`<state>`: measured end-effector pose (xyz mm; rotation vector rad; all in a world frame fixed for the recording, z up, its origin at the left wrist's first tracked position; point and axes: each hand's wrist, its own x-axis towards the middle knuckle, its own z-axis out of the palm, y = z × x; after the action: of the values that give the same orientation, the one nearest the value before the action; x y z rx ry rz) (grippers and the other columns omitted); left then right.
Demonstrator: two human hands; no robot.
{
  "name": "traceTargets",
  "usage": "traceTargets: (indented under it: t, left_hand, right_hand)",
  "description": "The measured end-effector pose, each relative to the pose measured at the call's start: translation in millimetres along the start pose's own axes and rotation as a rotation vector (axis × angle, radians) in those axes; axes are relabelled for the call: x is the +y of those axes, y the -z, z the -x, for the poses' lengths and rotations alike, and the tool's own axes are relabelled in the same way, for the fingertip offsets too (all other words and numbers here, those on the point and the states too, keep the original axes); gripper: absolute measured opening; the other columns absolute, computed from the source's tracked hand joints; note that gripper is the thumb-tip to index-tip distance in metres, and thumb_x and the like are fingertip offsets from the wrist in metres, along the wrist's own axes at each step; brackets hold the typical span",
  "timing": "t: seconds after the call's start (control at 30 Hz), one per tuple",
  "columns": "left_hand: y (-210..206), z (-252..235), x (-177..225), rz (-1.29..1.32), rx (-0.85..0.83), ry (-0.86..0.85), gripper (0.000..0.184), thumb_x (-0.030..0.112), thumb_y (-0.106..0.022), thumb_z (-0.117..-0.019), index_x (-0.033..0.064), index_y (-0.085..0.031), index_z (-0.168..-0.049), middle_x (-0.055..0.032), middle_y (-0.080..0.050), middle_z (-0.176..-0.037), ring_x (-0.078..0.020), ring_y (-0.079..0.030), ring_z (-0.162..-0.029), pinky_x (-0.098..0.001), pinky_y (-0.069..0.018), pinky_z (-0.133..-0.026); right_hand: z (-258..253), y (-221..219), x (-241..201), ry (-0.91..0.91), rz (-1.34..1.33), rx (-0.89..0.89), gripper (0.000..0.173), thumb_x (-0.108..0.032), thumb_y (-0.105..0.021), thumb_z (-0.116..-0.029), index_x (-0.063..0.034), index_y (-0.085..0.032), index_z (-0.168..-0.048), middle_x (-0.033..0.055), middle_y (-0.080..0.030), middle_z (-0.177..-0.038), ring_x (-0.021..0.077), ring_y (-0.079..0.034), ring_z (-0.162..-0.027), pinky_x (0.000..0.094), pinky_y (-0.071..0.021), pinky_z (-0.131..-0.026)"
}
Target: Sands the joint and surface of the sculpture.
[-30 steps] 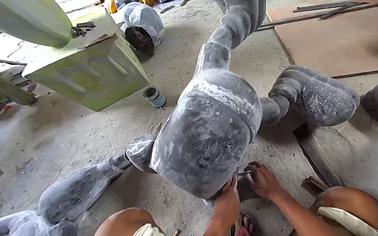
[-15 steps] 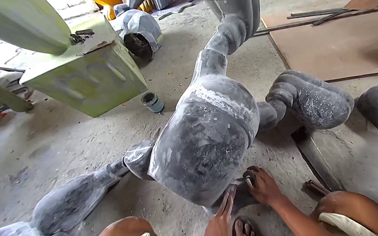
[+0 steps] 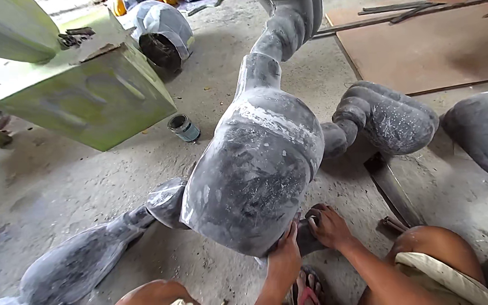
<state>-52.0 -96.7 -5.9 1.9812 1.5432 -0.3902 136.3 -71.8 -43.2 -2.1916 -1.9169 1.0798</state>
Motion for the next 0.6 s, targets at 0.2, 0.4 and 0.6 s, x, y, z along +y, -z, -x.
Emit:
traceTargets:
  t: [0.2, 0.4, 0.6]
  left_hand:
    - [-5, 55, -17, 0.155, 0.086, -0.075, 0.063, 0.013, -0.047, -0.1004, 0.0220, -0.036, -0.162, 0.0046, -0.034, -0.167, -0.0282, -0.075, -0.098, -0.0546, -0.0617, -0.076]
    - [-3, 1, -12, 0.101, -0.039, -0.102, 0.061, 0.023, -0.045, -0.1060, 0.0213, -0.028, -0.164, 0.0037, -0.025, -0.170, -0.0183, -0.043, -0.147, -0.0421, -0.0403, -0.118]
    - [-14, 40, -34, 0.138, 0.082, -0.171, 0.058, 0.014, -0.046, -0.1029, 0.0183, -0.039, -0.160, 0.0018, -0.039, -0.164, -0.0224, -0.067, -0.121, -0.0476, -0.0587, -0.095]
  right_hand:
    - [0, -1, 4, 0.022, -0.039, 0.017, 0.040, -0.048, -0.044, -0.0980, -0.0269, -0.071, -0.119, 0.0007, -0.066, -0.130, 0.0234, -0.058, -0.126, 0.0483, -0.0517, -0.099]
    - [6, -5, 3, -0.001, -0.046, 0.012, 0.037, -0.050, -0.048, -0.0987, -0.0276, -0.072, -0.116, 0.0011, -0.067, -0.125, 0.0230, -0.060, -0.122, 0.0481, -0.0528, -0.097]
    - [10, -13, 4, 0.019, -0.061, 0.046, 0.034, -0.048, -0.052, -0.0972, -0.0263, -0.074, -0.113, 0.0013, -0.070, -0.120, 0.0236, -0.063, -0.117, 0.0498, -0.0540, -0.094]
